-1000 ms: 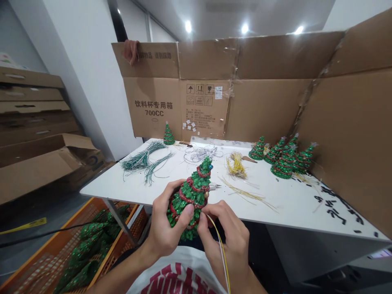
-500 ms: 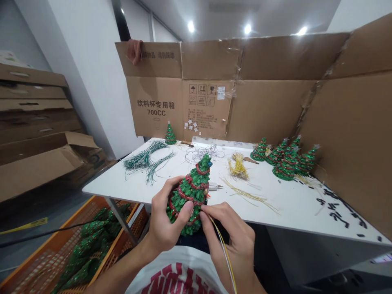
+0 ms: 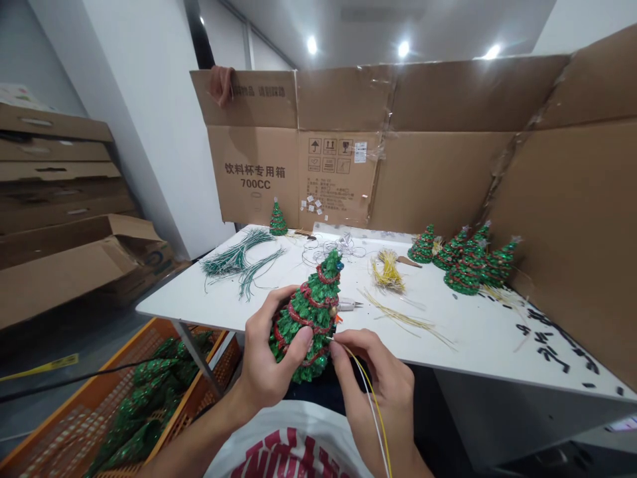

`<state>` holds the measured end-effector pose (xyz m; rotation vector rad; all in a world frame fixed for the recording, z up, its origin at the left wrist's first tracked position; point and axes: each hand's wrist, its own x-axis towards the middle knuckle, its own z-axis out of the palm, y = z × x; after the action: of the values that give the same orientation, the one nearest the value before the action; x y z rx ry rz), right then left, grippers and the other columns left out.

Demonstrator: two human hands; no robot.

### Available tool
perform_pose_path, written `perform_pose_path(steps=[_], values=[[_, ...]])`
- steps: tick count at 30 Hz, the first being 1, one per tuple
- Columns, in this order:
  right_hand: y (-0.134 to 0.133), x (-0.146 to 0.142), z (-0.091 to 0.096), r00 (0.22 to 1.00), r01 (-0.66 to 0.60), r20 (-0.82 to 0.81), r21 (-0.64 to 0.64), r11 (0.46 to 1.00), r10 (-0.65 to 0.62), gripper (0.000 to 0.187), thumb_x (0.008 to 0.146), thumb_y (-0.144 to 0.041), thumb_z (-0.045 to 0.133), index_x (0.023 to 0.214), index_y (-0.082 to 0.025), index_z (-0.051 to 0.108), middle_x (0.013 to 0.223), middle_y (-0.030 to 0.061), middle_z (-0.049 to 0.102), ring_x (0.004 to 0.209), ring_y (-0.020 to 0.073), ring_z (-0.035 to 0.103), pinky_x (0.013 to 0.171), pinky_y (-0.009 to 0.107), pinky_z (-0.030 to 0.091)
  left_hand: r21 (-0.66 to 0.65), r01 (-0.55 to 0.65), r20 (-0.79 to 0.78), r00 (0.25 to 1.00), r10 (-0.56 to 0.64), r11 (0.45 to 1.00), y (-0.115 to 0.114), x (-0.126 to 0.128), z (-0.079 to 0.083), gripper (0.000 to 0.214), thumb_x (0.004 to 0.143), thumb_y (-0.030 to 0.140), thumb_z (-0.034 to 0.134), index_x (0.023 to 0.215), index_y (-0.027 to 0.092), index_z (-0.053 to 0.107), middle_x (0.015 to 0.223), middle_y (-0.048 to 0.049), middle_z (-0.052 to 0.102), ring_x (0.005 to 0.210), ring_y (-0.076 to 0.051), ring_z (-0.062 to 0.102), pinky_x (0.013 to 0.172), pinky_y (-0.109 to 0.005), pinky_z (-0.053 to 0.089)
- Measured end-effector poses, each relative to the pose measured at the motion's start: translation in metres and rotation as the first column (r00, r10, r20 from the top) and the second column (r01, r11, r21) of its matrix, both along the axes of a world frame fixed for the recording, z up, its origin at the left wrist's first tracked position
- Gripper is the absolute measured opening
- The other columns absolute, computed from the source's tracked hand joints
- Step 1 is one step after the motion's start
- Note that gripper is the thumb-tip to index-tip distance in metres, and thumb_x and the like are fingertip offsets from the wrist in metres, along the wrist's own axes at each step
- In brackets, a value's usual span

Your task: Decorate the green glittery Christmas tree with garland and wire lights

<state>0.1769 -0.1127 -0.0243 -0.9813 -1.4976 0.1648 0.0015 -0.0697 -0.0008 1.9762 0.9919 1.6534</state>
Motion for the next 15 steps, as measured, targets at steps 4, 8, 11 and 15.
perform_pose_path(steps=[4,8,11,15], values=[[-0.0006,0.0005,0.0058,0.998,0.006,0.055,0.028,1.0,-0.007,0.008,0.101,-0.018,0.073,0.097,-0.024,0.073,0.085,-0.0002,0.074,0.074,0.0155,0.073,0.068,0.023,0.059,0.009,-0.008,-0.013,1.0,0.008,1.0,-0.0013,0.0005,-0.0001,0.042,0.091,0.031,0.072,0.13,0.022,0.061,0.115,-0.0055,0.078,0.1,-0.026,0.076,0.093,-0.036,0.059],[-0.002,0.0009,0.0072,0.997,-0.002,0.077,0.046,0.999,-0.001,0.01,0.101,-0.015,0.072,0.097,-0.024,0.072,0.085,0.0004,0.072,0.074,0.0159,0.071,0.068,0.025,0.057,0.016,-0.014,-0.028,0.999,0.015,1.0,-0.0034,0.0015,0.0006,0.042,0.09,0.032,0.072,0.129,0.022,0.06,0.112,-0.0056,0.078,0.096,-0.025,0.077,0.091,-0.036,0.06],[-0.0037,0.0015,0.0062,0.994,0.0,0.11,0.079,0.997,-0.009,0.012,0.1,-0.011,0.072,0.099,-0.023,0.071,0.085,0.0004,0.071,0.073,0.0158,0.07,0.069,0.026,0.057,0.026,-0.017,-0.039,0.999,0.018,1.0,-0.0055,0.0024,0.0013,0.043,0.09,0.031,0.071,0.129,0.021,0.059,0.112,-0.0062,0.079,0.096,-0.025,0.077,0.091,-0.036,0.061],[-0.0064,-0.0012,0.0084,0.972,0.063,0.21,0.193,0.979,-0.104,0.018,0.099,-0.006,0.07,0.104,-0.023,0.069,0.085,0.0012,0.071,0.073,0.0164,0.07,0.07,0.028,0.058,0.076,-0.033,-0.06,0.997,0.037,0.997,-0.0074,0.0033,0.002,0.046,0.088,0.029,0.072,0.131,0.022,0.058,0.114,-0.0066,0.078,0.097,-0.026,0.078,0.091,-0.036,0.061]])
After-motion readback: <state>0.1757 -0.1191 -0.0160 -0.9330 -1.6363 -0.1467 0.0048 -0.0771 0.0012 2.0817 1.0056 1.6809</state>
